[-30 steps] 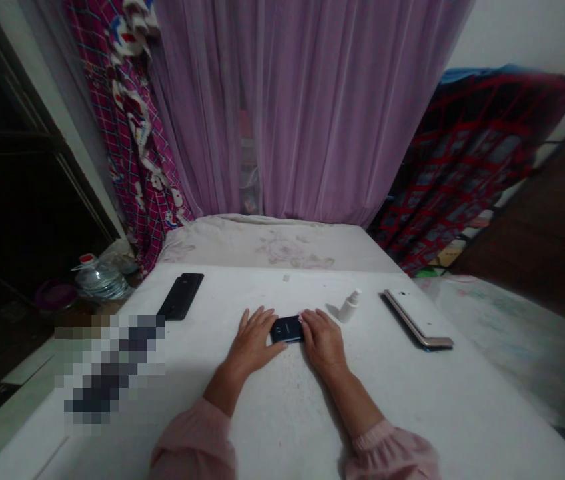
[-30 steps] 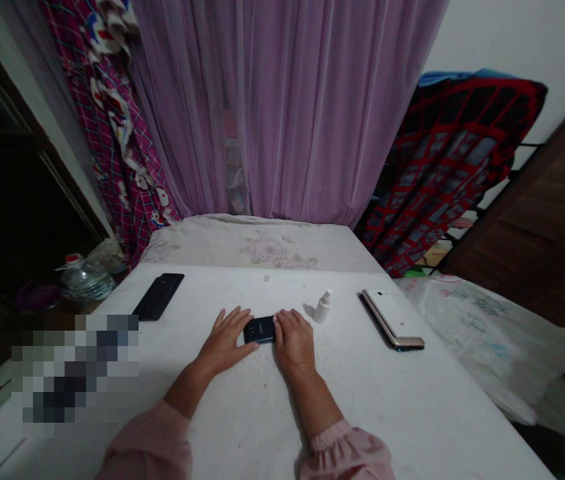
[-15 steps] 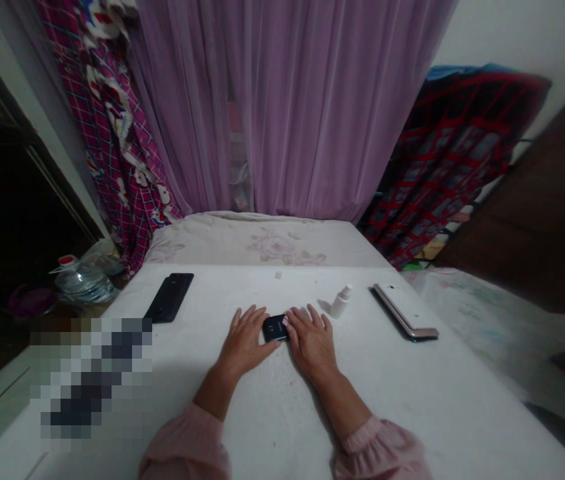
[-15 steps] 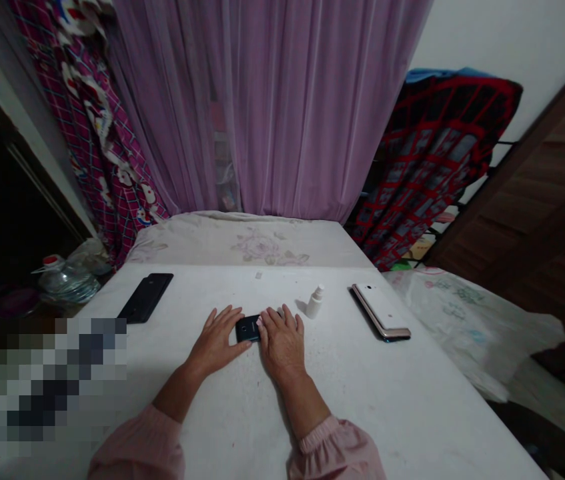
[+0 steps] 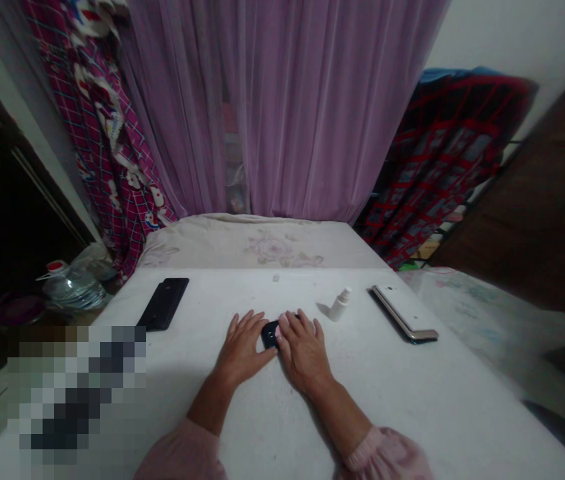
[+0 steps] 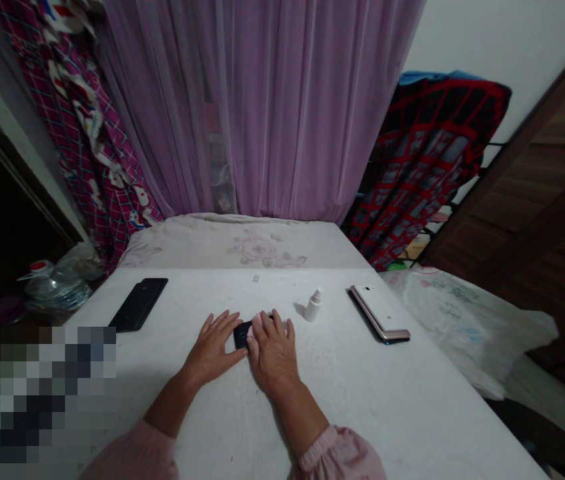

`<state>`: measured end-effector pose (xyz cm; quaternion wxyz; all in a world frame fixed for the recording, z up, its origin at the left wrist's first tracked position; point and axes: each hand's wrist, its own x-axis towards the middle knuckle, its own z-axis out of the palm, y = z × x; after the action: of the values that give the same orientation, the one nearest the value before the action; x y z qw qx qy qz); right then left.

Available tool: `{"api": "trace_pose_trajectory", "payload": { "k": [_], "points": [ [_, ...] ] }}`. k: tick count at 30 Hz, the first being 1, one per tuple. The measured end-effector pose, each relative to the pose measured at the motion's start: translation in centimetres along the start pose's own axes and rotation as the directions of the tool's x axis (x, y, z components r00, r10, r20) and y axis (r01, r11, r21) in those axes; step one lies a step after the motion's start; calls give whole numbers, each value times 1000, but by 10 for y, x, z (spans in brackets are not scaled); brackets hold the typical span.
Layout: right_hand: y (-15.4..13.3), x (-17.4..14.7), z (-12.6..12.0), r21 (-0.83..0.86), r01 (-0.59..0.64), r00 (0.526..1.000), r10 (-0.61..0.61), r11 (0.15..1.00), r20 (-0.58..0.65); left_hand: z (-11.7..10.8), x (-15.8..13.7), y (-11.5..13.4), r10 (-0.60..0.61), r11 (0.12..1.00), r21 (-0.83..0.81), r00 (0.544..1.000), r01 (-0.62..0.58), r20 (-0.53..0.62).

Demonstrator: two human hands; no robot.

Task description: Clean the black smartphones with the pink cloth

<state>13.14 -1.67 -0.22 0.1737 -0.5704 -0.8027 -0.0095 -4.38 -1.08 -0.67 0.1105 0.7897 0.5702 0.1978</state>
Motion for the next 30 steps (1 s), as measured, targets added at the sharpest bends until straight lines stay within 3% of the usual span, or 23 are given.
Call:
{"api": "trace_pose_trajectory", "payload": {
  "k": [11,23,30],
  "points": [
    [15,-1,4,-77,-163,987,161,984,-28,-3,1,3,-13,1000,7,1000,13,18],
    [-14,4,-3,49,63,996,-65,997,55,2,0,1,-12,1000,-17,999,11,-38],
    [2,6,-4,-40,-96,994,98,995,53,2,0,-1,-1,1000,-22,998,0,-66]
  ]
}}
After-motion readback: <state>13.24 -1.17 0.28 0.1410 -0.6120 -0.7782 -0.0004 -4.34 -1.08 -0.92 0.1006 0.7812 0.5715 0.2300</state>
